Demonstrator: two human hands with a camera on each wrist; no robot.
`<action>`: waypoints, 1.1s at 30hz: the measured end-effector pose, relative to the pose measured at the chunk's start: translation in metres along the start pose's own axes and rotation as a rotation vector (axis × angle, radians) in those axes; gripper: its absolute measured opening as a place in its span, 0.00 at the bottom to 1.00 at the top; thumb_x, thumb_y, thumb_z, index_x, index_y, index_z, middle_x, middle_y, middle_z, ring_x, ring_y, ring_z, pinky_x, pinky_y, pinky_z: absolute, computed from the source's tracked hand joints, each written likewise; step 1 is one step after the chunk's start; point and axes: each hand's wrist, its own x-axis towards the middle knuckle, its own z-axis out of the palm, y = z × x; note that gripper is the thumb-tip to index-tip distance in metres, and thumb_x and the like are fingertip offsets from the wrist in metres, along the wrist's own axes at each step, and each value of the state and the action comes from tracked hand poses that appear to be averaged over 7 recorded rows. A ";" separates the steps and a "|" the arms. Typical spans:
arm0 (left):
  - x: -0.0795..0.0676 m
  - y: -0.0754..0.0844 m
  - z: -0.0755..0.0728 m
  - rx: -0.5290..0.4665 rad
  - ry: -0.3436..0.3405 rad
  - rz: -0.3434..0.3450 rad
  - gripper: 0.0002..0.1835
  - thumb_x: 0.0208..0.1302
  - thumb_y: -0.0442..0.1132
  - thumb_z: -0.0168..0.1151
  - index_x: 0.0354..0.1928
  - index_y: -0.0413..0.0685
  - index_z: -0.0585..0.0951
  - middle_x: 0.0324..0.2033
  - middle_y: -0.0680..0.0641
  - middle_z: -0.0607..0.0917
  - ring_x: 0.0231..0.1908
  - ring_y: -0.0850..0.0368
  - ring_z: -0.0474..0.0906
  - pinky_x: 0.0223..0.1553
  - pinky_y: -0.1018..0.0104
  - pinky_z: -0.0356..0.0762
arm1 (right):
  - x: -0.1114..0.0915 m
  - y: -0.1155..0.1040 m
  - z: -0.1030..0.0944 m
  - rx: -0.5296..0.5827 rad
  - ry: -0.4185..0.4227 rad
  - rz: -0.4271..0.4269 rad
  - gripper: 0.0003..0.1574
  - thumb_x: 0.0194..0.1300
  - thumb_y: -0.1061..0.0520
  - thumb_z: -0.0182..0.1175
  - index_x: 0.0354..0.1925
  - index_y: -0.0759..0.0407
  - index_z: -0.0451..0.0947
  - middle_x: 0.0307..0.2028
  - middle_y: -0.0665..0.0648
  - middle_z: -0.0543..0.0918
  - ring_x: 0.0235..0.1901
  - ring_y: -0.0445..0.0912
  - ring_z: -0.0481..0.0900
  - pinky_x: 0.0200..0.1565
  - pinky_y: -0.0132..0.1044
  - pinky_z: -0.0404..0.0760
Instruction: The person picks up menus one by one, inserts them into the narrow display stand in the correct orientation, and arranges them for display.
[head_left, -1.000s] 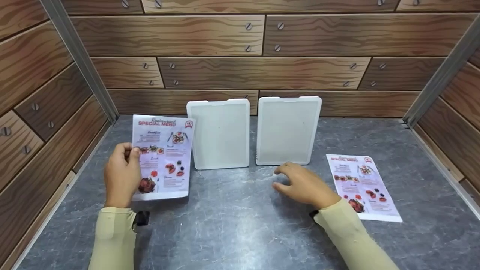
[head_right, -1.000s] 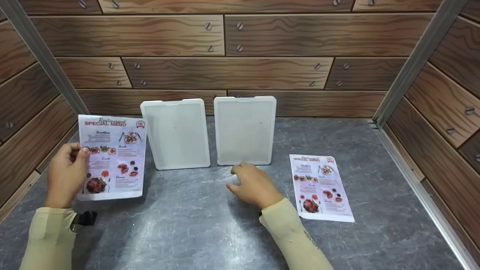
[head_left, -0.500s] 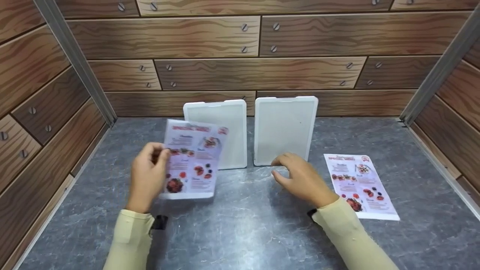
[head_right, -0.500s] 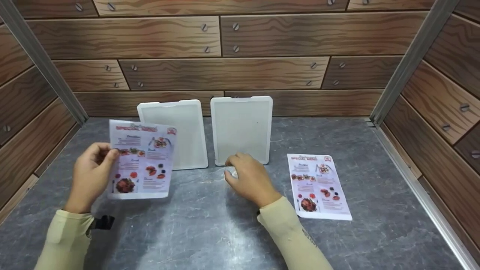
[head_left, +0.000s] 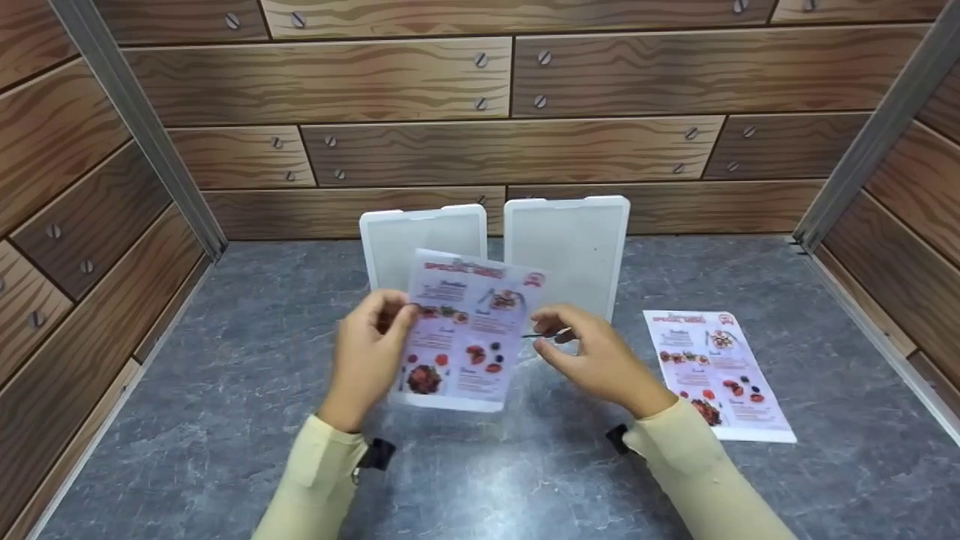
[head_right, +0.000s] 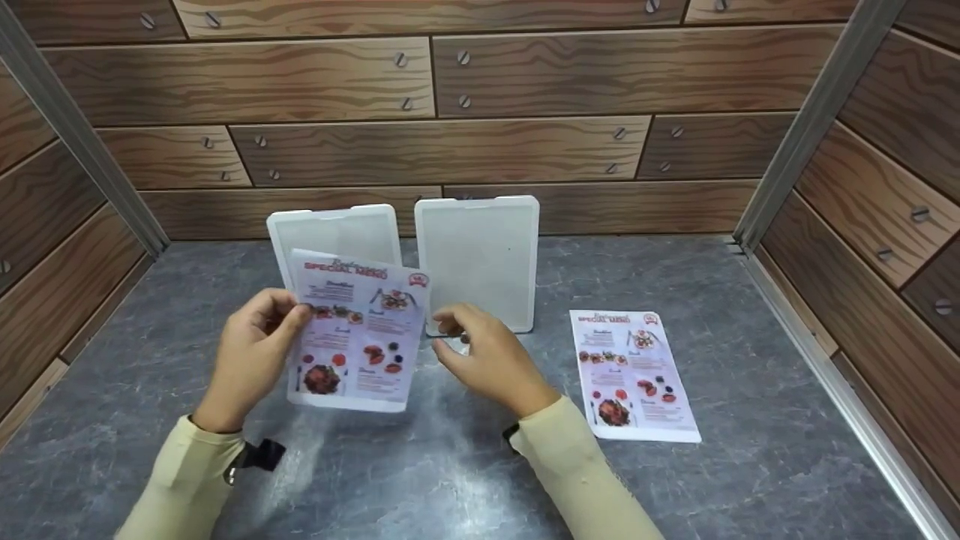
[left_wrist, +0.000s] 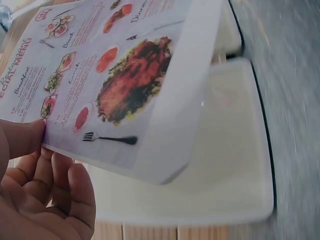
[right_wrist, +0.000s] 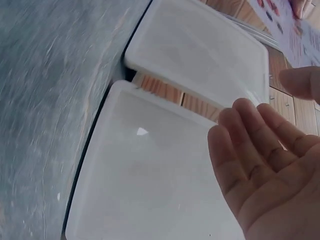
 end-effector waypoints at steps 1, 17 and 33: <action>0.000 0.001 0.004 -0.010 -0.015 0.001 0.03 0.71 0.34 0.65 0.41 0.41 0.83 0.31 0.48 0.85 0.30 0.57 0.78 0.32 0.68 0.77 | 0.000 0.000 0.000 0.035 -0.010 0.002 0.14 0.72 0.58 0.65 0.54 0.58 0.80 0.45 0.53 0.85 0.48 0.50 0.83 0.53 0.49 0.82; -0.002 0.002 0.018 -0.044 -0.171 -0.030 0.07 0.74 0.41 0.64 0.44 0.45 0.83 0.33 0.50 0.85 0.34 0.56 0.79 0.37 0.65 0.78 | 0.000 -0.002 -0.005 0.310 0.039 0.150 0.15 0.74 0.59 0.62 0.54 0.66 0.80 0.43 0.61 0.86 0.41 0.52 0.84 0.44 0.35 0.82; 0.003 -0.003 0.001 0.011 -0.303 0.007 0.08 0.71 0.43 0.67 0.46 0.49 0.86 0.37 0.54 0.87 0.38 0.58 0.82 0.44 0.58 0.81 | 0.003 -0.005 -0.005 0.452 0.142 0.188 0.10 0.75 0.64 0.60 0.41 0.75 0.76 0.35 0.57 0.83 0.36 0.43 0.81 0.43 0.35 0.82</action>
